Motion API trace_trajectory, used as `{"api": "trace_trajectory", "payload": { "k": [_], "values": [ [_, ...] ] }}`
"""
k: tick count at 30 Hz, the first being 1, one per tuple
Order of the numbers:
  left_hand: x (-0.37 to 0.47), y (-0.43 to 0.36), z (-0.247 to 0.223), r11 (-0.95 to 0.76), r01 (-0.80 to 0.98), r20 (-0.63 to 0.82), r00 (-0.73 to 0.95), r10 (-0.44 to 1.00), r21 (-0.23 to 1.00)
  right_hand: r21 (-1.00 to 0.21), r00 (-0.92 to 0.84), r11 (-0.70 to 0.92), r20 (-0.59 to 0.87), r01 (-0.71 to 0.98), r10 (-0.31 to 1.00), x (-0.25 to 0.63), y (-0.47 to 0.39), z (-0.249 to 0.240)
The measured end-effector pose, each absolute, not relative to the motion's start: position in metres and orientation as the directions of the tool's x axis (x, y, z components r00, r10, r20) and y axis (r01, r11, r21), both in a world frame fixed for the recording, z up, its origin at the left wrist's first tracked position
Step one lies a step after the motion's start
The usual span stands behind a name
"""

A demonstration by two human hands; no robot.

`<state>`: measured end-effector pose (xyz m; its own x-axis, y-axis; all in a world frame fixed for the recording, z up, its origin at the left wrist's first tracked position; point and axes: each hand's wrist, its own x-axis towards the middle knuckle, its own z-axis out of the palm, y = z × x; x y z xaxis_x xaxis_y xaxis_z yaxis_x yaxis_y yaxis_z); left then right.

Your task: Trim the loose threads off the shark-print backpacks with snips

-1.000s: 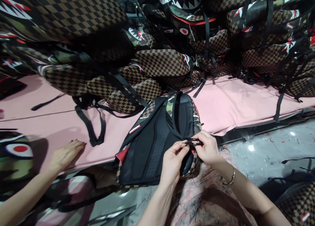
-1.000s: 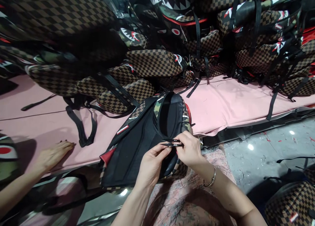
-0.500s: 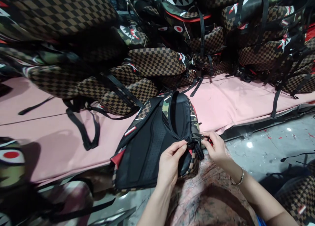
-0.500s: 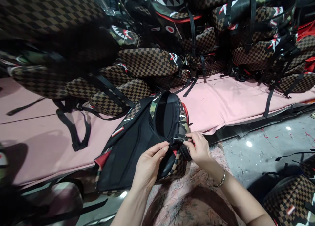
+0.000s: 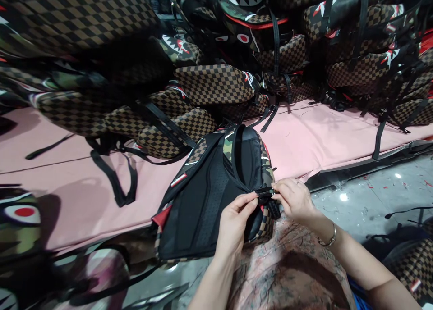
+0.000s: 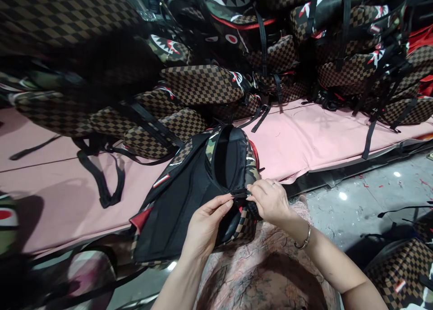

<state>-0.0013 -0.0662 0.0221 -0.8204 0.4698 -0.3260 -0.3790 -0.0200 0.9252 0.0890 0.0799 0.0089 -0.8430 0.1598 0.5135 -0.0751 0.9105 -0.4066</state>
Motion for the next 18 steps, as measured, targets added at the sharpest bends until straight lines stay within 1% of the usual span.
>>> {"api": "trace_trajectory", "payload": {
  "k": [4,10,16,18],
  "values": [
    [-0.002,-0.067,0.022,-0.007,-0.365,-0.318,-0.819,0.478,0.931,-0.325,-0.85,0.942,0.518,-0.088,0.099,0.089,0.086,0.012],
    [-0.001,-0.066,0.023,0.006,-0.367,-0.323,-0.81,0.49,0.93,-0.255,-0.858,0.961,0.512,-0.104,0.043,0.088,0.091,0.018],
    [-0.002,-0.066,0.026,0.018,-0.362,-0.324,-0.811,0.487,0.932,-0.118,-0.86,0.983,0.507,-0.138,-0.059,0.087,0.098,0.019],
    [-0.002,-0.065,0.027,0.017,-0.363,-0.325,-0.811,0.487,0.932,-0.097,-0.859,0.984,0.506,-0.149,-0.08,0.086,0.1,0.018]
  ]
}}
